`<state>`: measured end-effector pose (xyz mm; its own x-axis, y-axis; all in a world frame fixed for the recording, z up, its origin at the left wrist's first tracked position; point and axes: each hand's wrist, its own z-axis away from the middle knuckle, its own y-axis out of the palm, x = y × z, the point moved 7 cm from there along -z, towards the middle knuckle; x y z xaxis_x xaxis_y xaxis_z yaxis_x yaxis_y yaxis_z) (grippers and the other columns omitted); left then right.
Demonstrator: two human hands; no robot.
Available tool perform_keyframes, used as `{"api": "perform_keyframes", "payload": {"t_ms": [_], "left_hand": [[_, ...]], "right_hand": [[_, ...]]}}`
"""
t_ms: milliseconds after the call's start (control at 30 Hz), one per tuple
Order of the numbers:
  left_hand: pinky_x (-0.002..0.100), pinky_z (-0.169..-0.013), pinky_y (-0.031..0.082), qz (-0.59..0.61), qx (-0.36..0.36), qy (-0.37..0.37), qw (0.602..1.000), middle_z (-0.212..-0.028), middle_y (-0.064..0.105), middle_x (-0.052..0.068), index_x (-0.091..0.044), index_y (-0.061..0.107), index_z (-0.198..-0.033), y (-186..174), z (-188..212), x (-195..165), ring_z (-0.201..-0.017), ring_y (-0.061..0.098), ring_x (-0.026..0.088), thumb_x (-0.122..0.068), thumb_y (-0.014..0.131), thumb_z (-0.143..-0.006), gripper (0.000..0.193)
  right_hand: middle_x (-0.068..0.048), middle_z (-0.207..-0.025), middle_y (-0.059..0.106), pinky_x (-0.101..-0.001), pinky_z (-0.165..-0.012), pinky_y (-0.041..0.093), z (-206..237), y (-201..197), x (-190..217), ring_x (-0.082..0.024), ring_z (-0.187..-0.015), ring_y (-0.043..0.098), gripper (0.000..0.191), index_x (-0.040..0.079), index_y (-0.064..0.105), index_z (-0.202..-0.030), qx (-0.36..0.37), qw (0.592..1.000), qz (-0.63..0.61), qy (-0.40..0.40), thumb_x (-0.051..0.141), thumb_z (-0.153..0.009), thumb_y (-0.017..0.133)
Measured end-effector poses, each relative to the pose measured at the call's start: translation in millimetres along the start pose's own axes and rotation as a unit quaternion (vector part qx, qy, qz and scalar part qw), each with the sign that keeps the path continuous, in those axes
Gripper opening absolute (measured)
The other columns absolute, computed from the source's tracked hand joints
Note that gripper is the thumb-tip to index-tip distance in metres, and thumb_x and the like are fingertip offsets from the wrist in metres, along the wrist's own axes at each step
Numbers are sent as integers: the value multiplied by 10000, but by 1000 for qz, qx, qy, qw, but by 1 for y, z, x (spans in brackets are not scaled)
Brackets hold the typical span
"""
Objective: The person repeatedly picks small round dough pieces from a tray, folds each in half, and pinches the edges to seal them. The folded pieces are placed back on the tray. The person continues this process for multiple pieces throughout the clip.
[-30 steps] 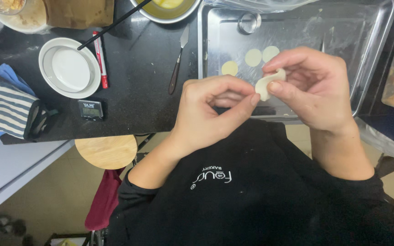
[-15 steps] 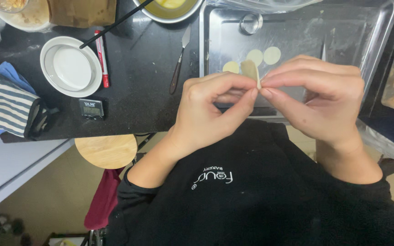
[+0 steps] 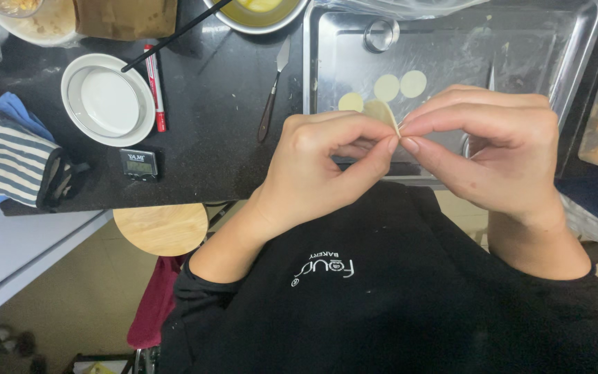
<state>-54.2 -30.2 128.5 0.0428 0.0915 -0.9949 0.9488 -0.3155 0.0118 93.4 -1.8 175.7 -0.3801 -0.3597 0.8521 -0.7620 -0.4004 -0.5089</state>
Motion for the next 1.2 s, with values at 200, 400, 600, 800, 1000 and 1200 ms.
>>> {"api": "perform_keyframes", "payload": {"t_ms": [200, 400, 600, 800, 1000, 1200], "left_hand": [[212, -795, 673, 19, -17, -6, 1000, -978, 735, 61, -12, 707, -1053, 0, 0, 1, -864, 779, 118, -30, 708, -998, 58], [237, -618, 539, -152, -37, 43, 987, -877, 705, 60, -61, 709, -965, -2, -1, -10, -743, 702, 163, -61, 784, -894, 102], [227, -773, 606, -129, -34, 63, 989, -949, 711, 46, -49, 668, -1038, -2, 0, -16, -838, 739, 143, -69, 761, -944, 135], [228, -881, 659, -58, -25, 29, 998, -1049, 736, 75, -15, 686, -1084, -3, 2, -9, -926, 772, 136, -54, 747, -955, 147], [228, -861, 670, -37, -15, 22, 999, -1029, 747, 81, -5, 700, -1079, -3, 2, -6, -908, 786, 142, -42, 719, -1002, 88], [225, -841, 671, -32, -16, 18, 999, -1037, 748, 92, -1, 700, -1089, -4, 2, -5, -917, 789, 150, -48, 720, -1000, 103]], "right_hand": [[-176, -923, 723, -294, -735, 559, -1, 1, -1, -237, -851, 715, 163, -69, 703, -937, 9, 1000, 11, -10, -123, -792, 755], [-155, -944, 723, -278, -761, 562, 3, 1, -12, -209, -866, 716, 163, -49, 696, -958, -16, 994, -74, 84, -99, -810, 739], [-181, -928, 719, -309, -779, 574, -2, -1, 1, -252, -873, 722, 157, -75, 704, -935, 7, 1000, 17, -22, -127, -793, 747], [-194, -921, 719, -314, -777, 583, -3, 1, 3, -258, -865, 727, 155, -85, 701, -923, -3, 1000, 19, -25, -133, -783, 746], [-199, -913, 724, -307, -761, 595, -4, 2, 3, -255, -844, 737, 149, -81, 707, -925, -8, 1000, 15, -26, -128, -793, 756], [-194, -919, 727, -315, -784, 596, -4, 1, 4, -258, -858, 739, 151, -74, 711, -927, -6, 999, 32, -26, -121, -791, 759]]}}
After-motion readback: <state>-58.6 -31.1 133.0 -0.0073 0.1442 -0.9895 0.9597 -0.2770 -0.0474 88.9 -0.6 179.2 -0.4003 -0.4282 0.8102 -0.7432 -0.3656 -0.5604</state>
